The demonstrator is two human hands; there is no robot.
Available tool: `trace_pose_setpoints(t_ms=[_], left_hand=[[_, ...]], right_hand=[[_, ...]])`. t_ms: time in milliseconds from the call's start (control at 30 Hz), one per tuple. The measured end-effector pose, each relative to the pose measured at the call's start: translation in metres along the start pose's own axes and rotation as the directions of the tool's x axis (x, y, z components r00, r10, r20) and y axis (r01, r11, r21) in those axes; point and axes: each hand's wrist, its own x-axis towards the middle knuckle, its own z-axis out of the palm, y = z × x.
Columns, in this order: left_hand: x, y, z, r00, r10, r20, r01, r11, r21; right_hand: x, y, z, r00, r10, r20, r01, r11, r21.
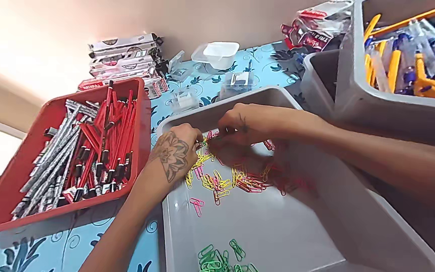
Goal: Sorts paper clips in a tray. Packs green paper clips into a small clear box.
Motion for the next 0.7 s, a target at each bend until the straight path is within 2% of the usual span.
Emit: trace_pose_setpoints(t_ms=[233, 400, 467, 533, 567, 633, 700], left_hand=[[0.001, 0.003, 0.0, 0.999, -0.045, 0.024, 0.044, 0.998, 0.044], [-0.002, 0.002, 0.0, 0.998, -0.037, -0.05, 0.035, 0.998, -0.043], [-0.005, 0.005, -0.002, 0.995, -0.069, -0.067, 0.064, 0.995, -0.07], [-0.005, 0.008, -0.003, 0.992, -0.101, -0.071, 0.095, 0.992, -0.08], [-0.003, 0.008, -0.003, 0.992, -0.102, -0.077, 0.096, 0.992, -0.078], [0.006, 0.004, -0.002, 0.991, -0.112, -0.075, 0.106, 0.991, -0.084], [0.011, 0.003, -0.002, 0.992, -0.091, -0.084, 0.082, 0.992, -0.1]], right_hand=[[0.0, -0.001, 0.001, 1.0, -0.007, 0.001, 0.007, 1.0, -0.018], [0.0, -0.004, -0.003, 1.0, -0.004, 0.008, 0.005, 0.999, -0.036], [-0.002, -0.004, -0.002, 0.998, -0.059, 0.014, 0.059, 0.998, -0.011], [-0.007, -0.007, -0.001, 0.984, -0.172, 0.056, 0.165, 0.981, 0.101], [-0.01, -0.012, 0.0, 0.966, -0.247, 0.082, 0.222, 0.947, 0.234], [-0.012, -0.022, 0.004, 0.918, -0.36, 0.164, 0.229, 0.822, 0.521], [-0.01, -0.024, 0.011, 0.925, -0.363, 0.11, 0.24, 0.785, 0.571]])
